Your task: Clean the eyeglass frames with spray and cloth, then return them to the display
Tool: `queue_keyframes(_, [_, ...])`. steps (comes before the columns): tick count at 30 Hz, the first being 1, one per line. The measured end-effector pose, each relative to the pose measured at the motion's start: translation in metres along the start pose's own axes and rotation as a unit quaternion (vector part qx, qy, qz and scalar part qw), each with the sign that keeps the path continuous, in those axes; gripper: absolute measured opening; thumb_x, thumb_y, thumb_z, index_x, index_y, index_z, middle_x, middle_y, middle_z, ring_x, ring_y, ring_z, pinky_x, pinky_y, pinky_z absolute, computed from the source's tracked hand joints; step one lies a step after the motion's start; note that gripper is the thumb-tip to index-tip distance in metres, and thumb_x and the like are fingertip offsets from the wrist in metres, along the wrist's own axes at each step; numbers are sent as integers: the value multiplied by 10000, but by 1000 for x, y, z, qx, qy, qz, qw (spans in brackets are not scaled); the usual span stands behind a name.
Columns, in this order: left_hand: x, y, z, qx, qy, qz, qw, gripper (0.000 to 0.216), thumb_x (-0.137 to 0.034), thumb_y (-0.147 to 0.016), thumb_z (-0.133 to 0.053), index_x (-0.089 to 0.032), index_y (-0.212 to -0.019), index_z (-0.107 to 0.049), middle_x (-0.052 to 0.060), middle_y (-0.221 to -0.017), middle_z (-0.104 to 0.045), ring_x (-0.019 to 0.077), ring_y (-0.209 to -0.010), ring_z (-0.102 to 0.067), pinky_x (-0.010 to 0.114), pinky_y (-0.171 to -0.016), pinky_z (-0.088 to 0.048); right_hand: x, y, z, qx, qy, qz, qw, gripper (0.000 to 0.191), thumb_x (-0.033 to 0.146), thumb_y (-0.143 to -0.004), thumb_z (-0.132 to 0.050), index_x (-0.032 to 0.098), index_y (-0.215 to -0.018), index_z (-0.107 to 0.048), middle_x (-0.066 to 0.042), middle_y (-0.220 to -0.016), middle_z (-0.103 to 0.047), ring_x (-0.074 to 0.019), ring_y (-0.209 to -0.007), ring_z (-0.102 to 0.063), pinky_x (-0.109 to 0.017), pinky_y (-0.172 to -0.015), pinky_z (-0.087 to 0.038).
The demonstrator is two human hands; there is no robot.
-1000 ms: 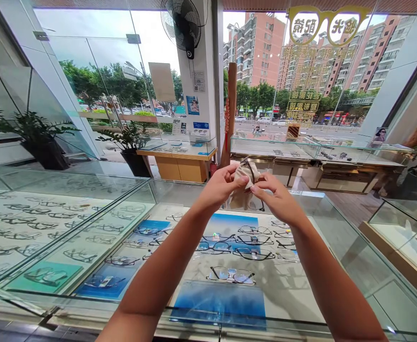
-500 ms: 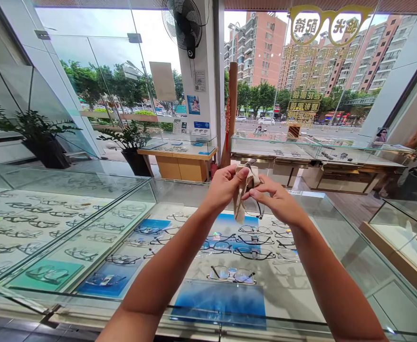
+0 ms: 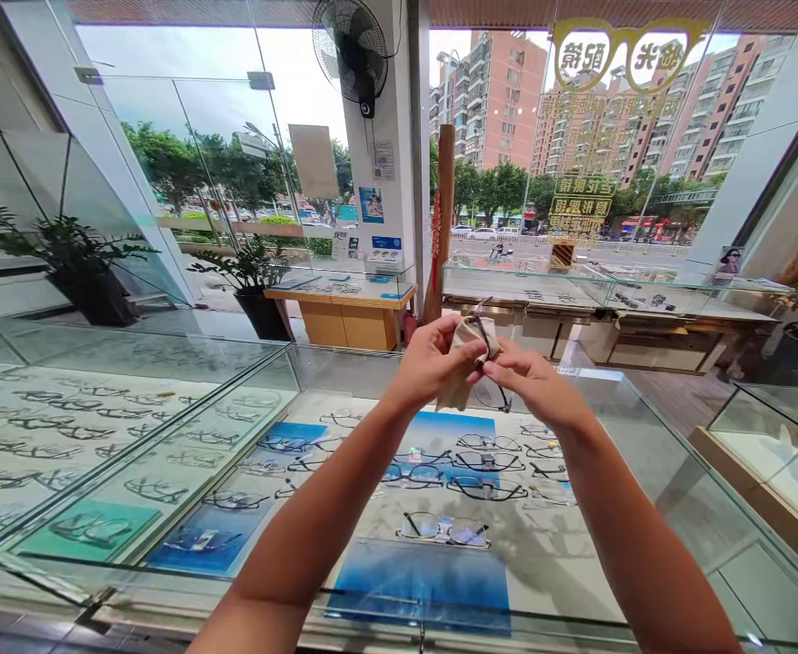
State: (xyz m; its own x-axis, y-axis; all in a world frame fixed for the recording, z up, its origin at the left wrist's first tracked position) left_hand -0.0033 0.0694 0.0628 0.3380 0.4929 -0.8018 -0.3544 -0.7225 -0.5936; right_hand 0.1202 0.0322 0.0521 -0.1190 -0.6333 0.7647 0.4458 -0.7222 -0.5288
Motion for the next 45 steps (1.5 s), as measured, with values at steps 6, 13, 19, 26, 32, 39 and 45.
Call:
queue_keyframes(6, [1,-4,13,-22,-25,-7,999,477,-603,-883,-821,-136,-950,-754,43,-833,-730,126,-722,-616,239,-687,-471,5,2,0,-52,132,19,990,346,591,-1030,-615,372,-1013,-882,-48,-1516,-639,-332,-1499,-501,-640,-1335,-174])
queue_keyframes(13, [-4,-3,14,-2,-32,6,999,453,-580,-879,-837,-136,-920,-752,32,-825,-724,118,-726,-609,235,-706,-476,8,4,1,-55,171,32,983,298,533,-1057,-604,408,-1026,-873,10,-1562,-633,-323,-1545,-483,-684,-1332,80])
queue_keyframes(19, [-2,-4,10,32,-10,4,999,428,-563,-892,-830,-145,-910,-745,31,-817,-703,122,-728,-611,239,-711,-488,13,2,-1,-30,95,71,993,297,509,-1044,-639,354,-990,-886,-54,-1331,-679,-279,-1279,-619,-562,-1252,-342])
queue_keyframes(26, [3,-3,3,56,68,38,995,415,-534,-871,-864,-143,-906,-729,21,-795,-677,112,-716,-623,222,-681,-495,21,2,-5,-9,41,88,995,321,495,-1032,-669,287,-908,-880,-61,-1100,-619,-217,-1037,-613,-417,-1030,-498])
queue_keyframes(32, [2,-1,3,49,52,42,997,408,-466,-803,-935,-140,-935,-727,30,-831,-713,112,-720,-638,215,-662,-500,17,2,-3,-8,43,83,996,278,467,-1042,-663,309,-975,-882,-56,-1085,-641,-218,-1054,-616,-394,-993,-492])
queue_keyframes(39, [0,0,-3,59,39,41,997,436,-343,-725,-992,-155,-989,-701,16,-845,-733,114,-690,-658,244,-692,-544,4,-1,4,-12,9,49,999,299,483,-1026,-687,269,-948,-879,-59,-1054,-677,-215,-1005,-634,-381,-924,-491])
queue_keyframes(45, [-2,0,-3,-16,-21,-8,1000,457,-551,-813,-899,-153,-861,-678,-1,-725,-679,101,-610,-588,222,-578,-448,1,-3,-2,2,32,43,999,354,540,-1018,-678,261,-938,-881,-57,-992,-675,-212,-969,-610,-390,-931,-489])
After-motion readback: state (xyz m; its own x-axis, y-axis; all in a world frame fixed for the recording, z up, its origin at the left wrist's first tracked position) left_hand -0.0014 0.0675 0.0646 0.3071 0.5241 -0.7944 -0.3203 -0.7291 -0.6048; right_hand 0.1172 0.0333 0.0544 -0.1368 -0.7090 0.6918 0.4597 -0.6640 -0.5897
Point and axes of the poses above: each hand's wrist, its own y-axis away from the middle knuckle, its own z-axis out of the back of the hand, x = y × z, the point moved 9 cm from there along -y, towards the middle knuckle
